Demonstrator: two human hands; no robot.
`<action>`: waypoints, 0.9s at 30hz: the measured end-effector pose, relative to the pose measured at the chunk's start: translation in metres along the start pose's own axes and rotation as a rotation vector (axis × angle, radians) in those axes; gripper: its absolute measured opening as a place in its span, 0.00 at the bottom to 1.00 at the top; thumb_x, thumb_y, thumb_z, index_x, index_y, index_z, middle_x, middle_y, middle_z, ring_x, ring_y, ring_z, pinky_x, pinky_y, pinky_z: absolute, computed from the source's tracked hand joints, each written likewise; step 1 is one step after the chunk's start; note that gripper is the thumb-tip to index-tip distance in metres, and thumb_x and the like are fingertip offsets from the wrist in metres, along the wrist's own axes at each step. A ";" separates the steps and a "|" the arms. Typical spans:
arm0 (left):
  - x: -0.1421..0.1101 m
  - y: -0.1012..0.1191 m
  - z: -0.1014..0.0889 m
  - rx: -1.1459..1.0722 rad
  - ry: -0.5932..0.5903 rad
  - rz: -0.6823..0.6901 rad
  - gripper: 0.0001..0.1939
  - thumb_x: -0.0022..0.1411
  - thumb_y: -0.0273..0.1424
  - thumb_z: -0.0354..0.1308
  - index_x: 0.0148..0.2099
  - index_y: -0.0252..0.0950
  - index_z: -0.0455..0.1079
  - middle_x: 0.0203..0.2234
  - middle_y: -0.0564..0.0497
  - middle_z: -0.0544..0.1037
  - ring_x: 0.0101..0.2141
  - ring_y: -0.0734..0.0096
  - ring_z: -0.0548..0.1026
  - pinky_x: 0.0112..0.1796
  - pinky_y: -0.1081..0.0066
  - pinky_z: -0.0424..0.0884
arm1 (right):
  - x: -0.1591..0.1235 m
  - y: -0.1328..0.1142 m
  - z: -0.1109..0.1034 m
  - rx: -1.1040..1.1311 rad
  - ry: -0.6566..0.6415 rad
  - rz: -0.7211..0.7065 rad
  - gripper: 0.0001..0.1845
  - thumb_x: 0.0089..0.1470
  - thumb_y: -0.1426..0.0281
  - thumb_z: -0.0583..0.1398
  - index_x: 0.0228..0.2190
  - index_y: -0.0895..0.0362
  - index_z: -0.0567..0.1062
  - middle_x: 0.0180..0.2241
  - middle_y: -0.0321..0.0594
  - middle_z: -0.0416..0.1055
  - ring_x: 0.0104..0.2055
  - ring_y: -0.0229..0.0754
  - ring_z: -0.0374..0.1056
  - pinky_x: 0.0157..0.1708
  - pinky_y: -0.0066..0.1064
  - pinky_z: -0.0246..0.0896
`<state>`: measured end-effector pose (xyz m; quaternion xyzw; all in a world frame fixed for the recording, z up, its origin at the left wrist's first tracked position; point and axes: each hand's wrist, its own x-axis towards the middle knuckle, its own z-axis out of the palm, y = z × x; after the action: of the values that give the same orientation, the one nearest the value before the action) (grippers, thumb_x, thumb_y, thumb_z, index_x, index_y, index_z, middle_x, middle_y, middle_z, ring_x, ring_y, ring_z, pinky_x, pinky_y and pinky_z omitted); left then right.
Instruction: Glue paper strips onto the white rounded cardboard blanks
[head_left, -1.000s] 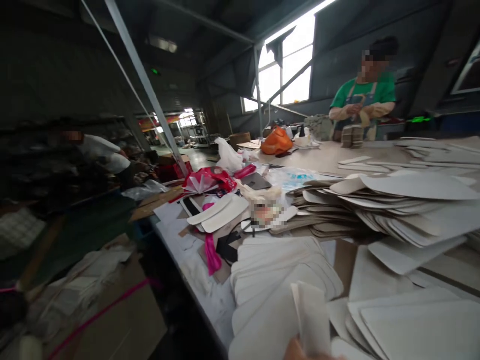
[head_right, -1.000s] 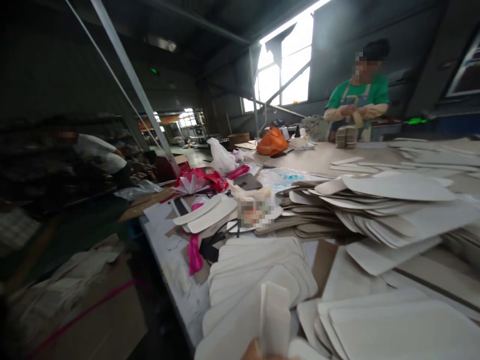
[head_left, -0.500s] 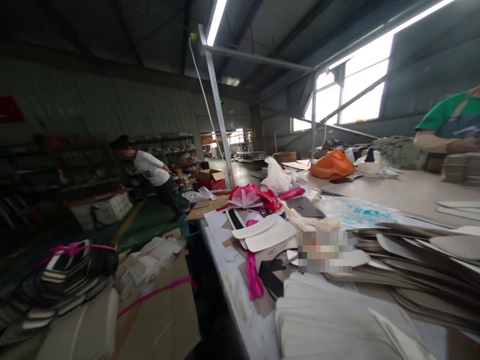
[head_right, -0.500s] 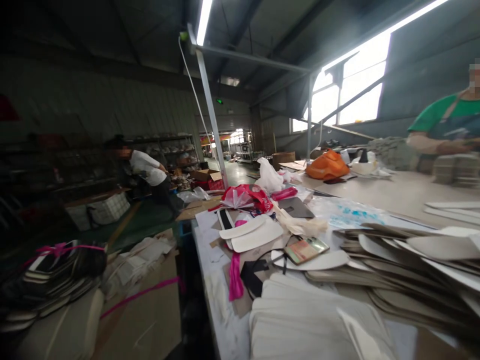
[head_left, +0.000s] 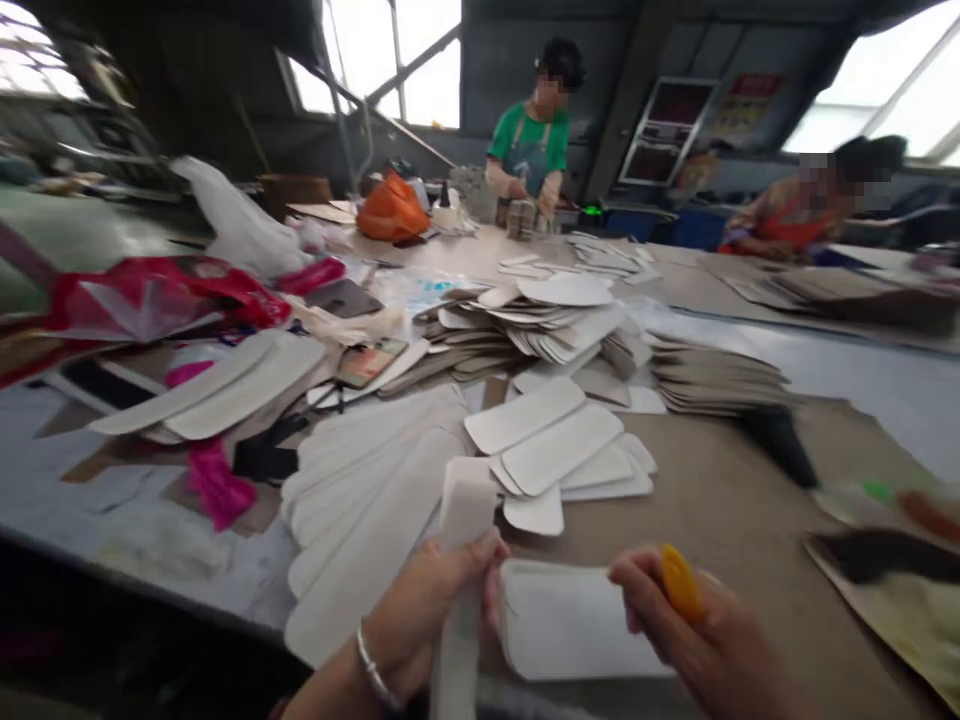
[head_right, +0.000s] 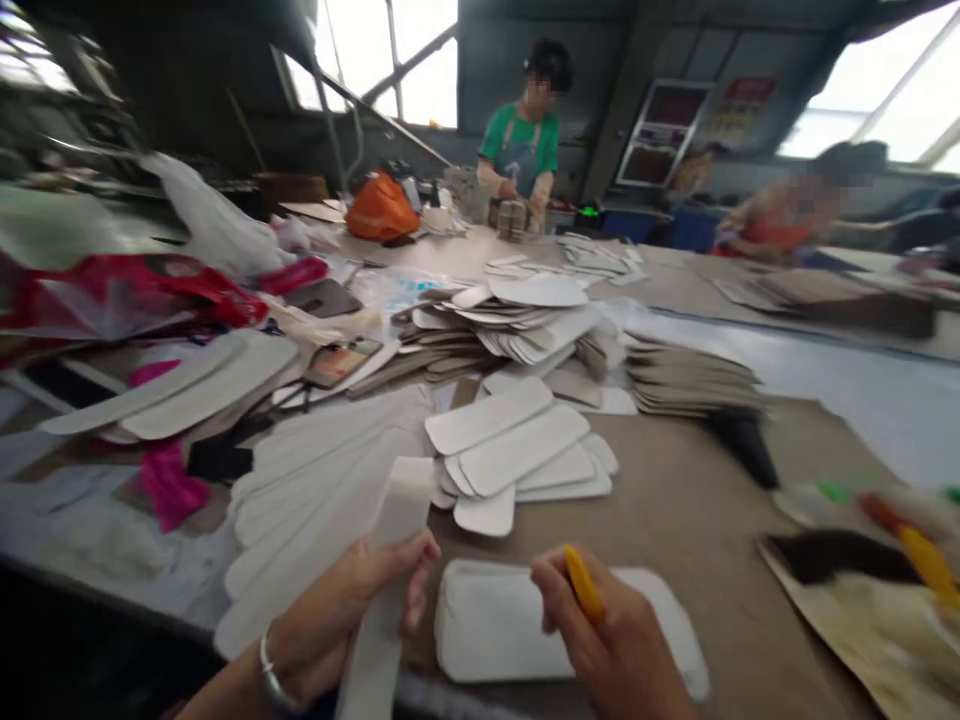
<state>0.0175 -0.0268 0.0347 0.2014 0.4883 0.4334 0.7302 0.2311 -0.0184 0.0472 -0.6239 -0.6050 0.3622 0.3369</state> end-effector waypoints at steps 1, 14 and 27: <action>-0.001 -0.005 -0.002 0.056 0.042 -0.002 0.18 0.46 0.43 0.63 0.29 0.33 0.67 0.13 0.59 0.64 0.15 0.82 0.61 0.19 0.79 0.55 | -0.002 0.000 -0.002 0.033 0.012 0.044 0.24 0.48 0.47 0.56 0.17 0.53 0.70 0.14 0.32 0.61 0.15 0.34 0.53 0.15 0.26 0.50; 0.007 -0.047 -0.003 0.520 0.193 -0.083 0.19 0.46 0.42 0.57 0.14 0.36 0.63 0.09 0.52 0.68 0.14 0.74 0.64 0.20 0.73 0.59 | -0.023 0.033 0.032 0.607 0.163 0.100 0.31 0.52 0.43 0.48 0.24 0.58 0.71 0.27 0.40 0.66 0.24 0.37 0.62 0.18 0.26 0.60; 0.012 -0.050 -0.006 0.501 0.160 -0.143 0.18 0.45 0.39 0.57 0.12 0.36 0.61 0.07 0.54 0.64 0.13 0.77 0.61 0.19 0.75 0.56 | -0.023 0.026 0.037 0.293 -0.021 0.245 0.15 0.46 0.57 0.62 0.25 0.55 0.69 0.20 0.33 0.67 0.25 0.39 0.64 0.26 0.29 0.59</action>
<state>0.0361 -0.0448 -0.0101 0.3057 0.6494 0.2611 0.6455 0.2127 -0.0429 0.0070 -0.6333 -0.4688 0.4912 0.3713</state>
